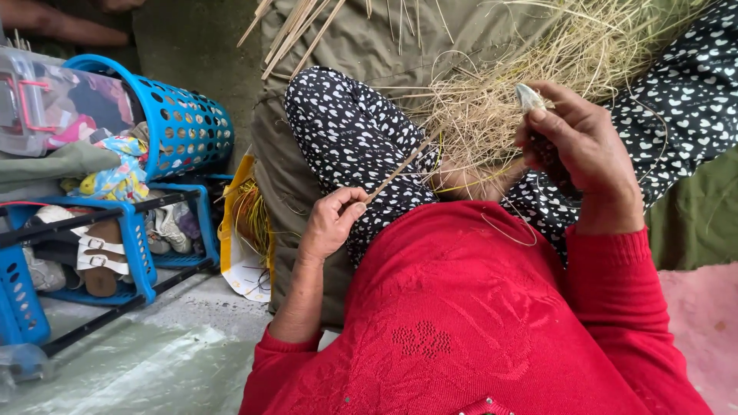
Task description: Preparing straw fibers by selecting and trimming them with a small knife for craft use.
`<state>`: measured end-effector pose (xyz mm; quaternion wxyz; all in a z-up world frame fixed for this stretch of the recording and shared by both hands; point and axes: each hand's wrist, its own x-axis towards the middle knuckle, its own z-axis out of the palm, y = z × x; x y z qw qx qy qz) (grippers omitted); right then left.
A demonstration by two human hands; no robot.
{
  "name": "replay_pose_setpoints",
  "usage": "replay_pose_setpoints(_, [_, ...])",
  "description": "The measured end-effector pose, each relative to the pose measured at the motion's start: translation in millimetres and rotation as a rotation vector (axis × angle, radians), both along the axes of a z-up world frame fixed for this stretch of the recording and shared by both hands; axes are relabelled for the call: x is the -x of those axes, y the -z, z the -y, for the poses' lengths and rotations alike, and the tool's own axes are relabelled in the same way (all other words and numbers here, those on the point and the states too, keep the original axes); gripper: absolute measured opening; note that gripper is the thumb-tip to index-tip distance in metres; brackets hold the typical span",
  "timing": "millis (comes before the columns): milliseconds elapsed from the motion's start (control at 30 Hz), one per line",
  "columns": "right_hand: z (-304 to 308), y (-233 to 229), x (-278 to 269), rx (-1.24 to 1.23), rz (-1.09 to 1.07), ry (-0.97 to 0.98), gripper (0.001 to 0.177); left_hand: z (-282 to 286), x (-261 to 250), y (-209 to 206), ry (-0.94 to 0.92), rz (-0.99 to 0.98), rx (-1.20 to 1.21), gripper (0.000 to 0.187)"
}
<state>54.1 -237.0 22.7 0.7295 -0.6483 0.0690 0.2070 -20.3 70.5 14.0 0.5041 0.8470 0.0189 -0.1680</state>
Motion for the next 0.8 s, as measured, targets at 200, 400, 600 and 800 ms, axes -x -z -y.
replay_pose_setpoints(200, [-11.4, 16.3, -6.6, -0.46, -0.002, 0.048, 0.029, -14.8, 7.6, 9.5, 0.074, -0.068, -0.03, 0.011])
replay_pose_setpoints(400, [-29.3, 46.7, -1.4, -0.304, 0.002, 0.204, 0.022, -6.1, 1.6, 5.9, 0.164, -0.08, 0.008, 0.018])
replay_pose_setpoints(600, [-47.8, 39.8, 8.6, -0.328, -0.043, 0.206, 0.017, 69.3, -23.7, 19.8, -0.008, 0.074, 0.299, 0.019])
replay_pose_setpoints(800, [-45.5, 45.9, 19.7, -0.33, -0.035, -0.035, 0.026, 99.9, -40.1, 31.9, -0.17, -0.112, 0.707, 0.016])
